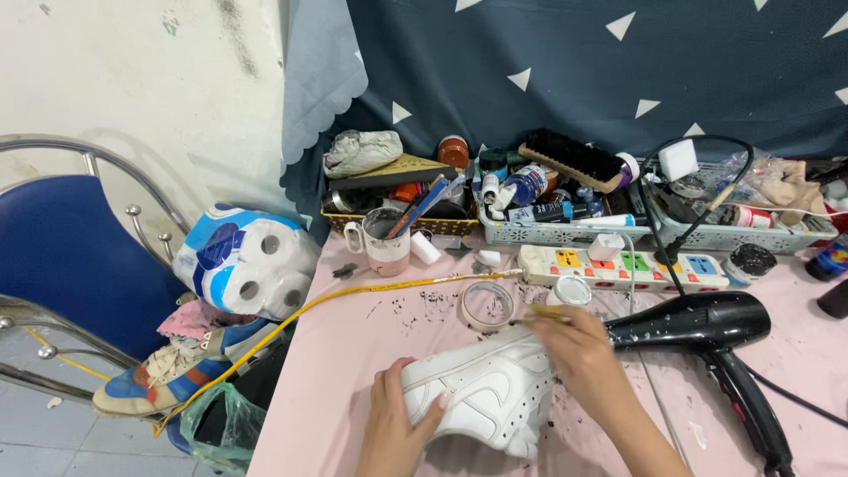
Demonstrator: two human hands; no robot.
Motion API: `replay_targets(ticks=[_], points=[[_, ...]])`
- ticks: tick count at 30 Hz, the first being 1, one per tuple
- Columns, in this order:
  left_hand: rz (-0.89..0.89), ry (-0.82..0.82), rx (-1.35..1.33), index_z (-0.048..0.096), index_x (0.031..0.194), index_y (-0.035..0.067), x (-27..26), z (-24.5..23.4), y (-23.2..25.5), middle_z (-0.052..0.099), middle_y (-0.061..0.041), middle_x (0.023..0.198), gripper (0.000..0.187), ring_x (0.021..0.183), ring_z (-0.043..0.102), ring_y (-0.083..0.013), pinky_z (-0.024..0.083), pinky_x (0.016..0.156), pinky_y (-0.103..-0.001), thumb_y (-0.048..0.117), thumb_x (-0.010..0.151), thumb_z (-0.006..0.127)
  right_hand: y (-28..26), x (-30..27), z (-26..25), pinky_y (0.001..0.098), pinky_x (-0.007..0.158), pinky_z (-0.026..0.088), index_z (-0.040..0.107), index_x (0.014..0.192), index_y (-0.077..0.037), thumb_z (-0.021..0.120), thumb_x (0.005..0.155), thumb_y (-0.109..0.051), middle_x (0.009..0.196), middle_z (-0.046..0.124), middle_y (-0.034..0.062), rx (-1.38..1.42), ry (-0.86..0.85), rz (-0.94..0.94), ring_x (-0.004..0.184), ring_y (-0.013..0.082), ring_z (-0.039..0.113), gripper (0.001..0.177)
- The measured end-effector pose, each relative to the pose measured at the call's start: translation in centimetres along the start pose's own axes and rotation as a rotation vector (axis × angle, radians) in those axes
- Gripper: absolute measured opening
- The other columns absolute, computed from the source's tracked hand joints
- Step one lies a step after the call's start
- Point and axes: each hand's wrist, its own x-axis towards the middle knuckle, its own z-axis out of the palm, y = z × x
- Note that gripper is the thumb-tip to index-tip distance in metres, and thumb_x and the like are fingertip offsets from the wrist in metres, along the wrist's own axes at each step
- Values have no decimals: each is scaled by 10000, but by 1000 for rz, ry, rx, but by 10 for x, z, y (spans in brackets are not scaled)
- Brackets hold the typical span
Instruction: The person paints a white sneaker with a brush, applying white paint to the upper and sole. They use a hair dryer to dry the paint between applications and rotate the shoe to access different areas.
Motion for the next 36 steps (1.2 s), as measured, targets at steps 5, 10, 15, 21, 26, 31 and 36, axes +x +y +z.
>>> replay_targets(ticks=[5,10,15,21,26,31,36], points=[[102,80,-31,385,1400,17,0,7,-5,491,-174,1297,774,1231,495,-345,427,1022,-456,412,838,741,-33,39,23,395,999,456,741,1042,-2,673,723,-24,1055,758,116,89,-361,-206,1102,274,644,326],[100,86,-54,376,1375,-31,-1,12,-19,512,-212,1269,807,1219,520,-344,430,1034,-444,413,823,762,-62,39,33,402,979,460,743,1021,22,650,708,-20,1037,761,127,74,-389,-162,1099,285,649,329],[108,83,-106,325,1408,-55,4,15,-26,476,-266,1338,898,1267,515,-364,410,1075,-436,407,801,799,-42,38,24,432,939,452,763,992,-1,652,732,-33,1000,777,122,38,-399,-82,1055,292,676,285],[74,34,-68,210,1521,-14,6,17,-33,410,-281,1392,1051,1322,452,-378,363,1111,-434,377,779,845,-88,38,62,440,968,442,728,996,46,646,728,-55,1039,741,170,-1,-373,-143,1145,331,621,298],[162,102,-91,185,1470,-61,5,20,-38,400,-302,1424,1054,1334,436,-403,367,1095,-449,333,744,838,-96,44,66,389,938,439,729,1106,31,645,746,-66,1136,741,131,226,-411,-316,1136,288,610,383],[119,79,-100,266,1451,-48,6,22,-35,440,-275,1388,956,1316,476,-372,368,1112,-441,384,802,819,-46,40,34,371,972,436,762,1113,-100,635,819,-62,1234,749,41,162,-385,-375,1215,189,630,323],[76,21,-124,308,1427,-35,5,19,-20,465,-237,1388,917,1310,496,-347,391,1100,-425,402,793,806,-3,22,-4,374,911,424,755,1151,-84,653,780,-85,1194,757,30,-36,-596,-206,1161,191,619,385]])
